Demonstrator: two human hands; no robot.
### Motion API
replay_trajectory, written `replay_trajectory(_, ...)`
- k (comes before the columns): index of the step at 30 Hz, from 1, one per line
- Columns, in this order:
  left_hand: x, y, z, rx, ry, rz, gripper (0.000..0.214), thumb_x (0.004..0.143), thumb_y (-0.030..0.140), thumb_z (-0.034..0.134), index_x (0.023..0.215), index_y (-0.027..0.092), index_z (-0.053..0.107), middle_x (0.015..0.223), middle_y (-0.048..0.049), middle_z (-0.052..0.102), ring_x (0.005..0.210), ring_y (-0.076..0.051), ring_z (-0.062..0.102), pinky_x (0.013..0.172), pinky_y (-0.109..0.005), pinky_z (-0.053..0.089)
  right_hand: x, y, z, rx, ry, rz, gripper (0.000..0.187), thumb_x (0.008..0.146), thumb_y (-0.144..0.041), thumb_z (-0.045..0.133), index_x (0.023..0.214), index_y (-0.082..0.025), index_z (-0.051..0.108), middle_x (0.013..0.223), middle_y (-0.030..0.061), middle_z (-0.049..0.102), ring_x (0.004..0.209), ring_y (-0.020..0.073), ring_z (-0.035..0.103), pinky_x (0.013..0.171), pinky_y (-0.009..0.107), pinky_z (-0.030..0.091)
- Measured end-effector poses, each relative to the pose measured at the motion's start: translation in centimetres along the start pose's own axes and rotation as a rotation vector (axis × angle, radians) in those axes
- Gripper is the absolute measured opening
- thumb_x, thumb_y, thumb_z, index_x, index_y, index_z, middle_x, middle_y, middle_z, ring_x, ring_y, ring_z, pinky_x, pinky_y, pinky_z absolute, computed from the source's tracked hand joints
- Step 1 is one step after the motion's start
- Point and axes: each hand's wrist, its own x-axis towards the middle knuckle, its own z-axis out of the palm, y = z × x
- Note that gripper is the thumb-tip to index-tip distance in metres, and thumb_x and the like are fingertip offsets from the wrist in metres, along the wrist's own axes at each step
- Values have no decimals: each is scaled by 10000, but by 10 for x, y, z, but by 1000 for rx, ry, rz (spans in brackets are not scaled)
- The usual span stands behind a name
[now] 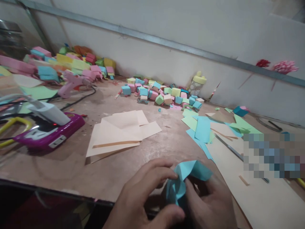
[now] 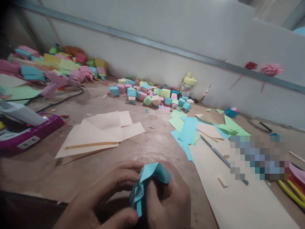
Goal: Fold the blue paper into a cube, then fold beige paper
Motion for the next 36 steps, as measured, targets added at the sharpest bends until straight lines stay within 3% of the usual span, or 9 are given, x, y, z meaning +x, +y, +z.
replay_trajectory(4,4,2,-1,-1,-34,-163,123,782,256,597,901,267,627,990,5,662,808,-151,647,683,-218,573,3,3,-3,-71,-51,-193,110,781,-210,564,685,-252,594,647,-71,582,598,84,554,535,179,442)
replay_trajectory(7,9,5,-2,31,28,-147,145,771,327,609,897,270,655,902,-11,685,843,-192,651,685,-244,569,4,6,-8,-148,-79,-253,142,764,-178,559,641,-239,522,601,-81,529,560,76,514,517,183,405)
replay_trajectory(10,15,7,-3,30,42,-111,191,771,372,608,924,276,668,859,-22,693,885,-216,646,711,-263,562,6,6,-12,-193,-131,-255,180,773,-184,556,618,-227,475,592,-76,507,546,78,499,510,193,390)
replay_trajectory(15,16,6,-5,11,-17,-83,193,789,369,605,938,271,679,898,-34,699,951,-236,631,780,-283,539,9,5,-13,-154,-249,-312,149,819,-171,515,698,-242,565,676,-63,585,629,94,549,628,198,447)
replay_trajectory(21,11,0,-14,83,-181,-22,191,853,186,511,960,239,661,1087,-22,665,989,-172,611,880,-225,478,11,6,-15,-162,-178,-296,123,843,-216,545,735,-265,582,697,-69,580,662,84,559,591,156,446)
replay_trajectory(27,12,0,-12,9,-123,-194,101,822,175,559,827,245,632,891,42,654,843,-121,625,779,-173,503,10,2,-19,-140,-281,-219,164,864,-253,527,702,-255,552,654,-63,544,620,81,543,539,152,437)
replay_trajectory(30,11,1,-11,12,-112,-209,124,816,167,555,745,241,624,883,47,640,825,-117,616,762,-174,495,13,1,-23,-190,-359,-307,109,827,-169,536,833,-269,579,778,-61,598,768,85,587,664,143,466)
replay_trajectory(32,9,0,-12,18,-122,-210,131,814,162,543,744,239,623,888,42,634,834,-123,613,756,-187,493,14,1,-25,-238,-405,-361,212,765,-116,595,901,-278,578,836,-67,609,877,93,596,728,138,469)
replay_trajectory(36,7,-1,-12,24,-130,-259,107,816,191,531,757,228,612,848,22,619,821,-145,604,765,-232,492,16,3,-28,-218,-447,-326,238,781,-154,636,954,-314,604,867,-72,610,946,97,599,744,136,485)
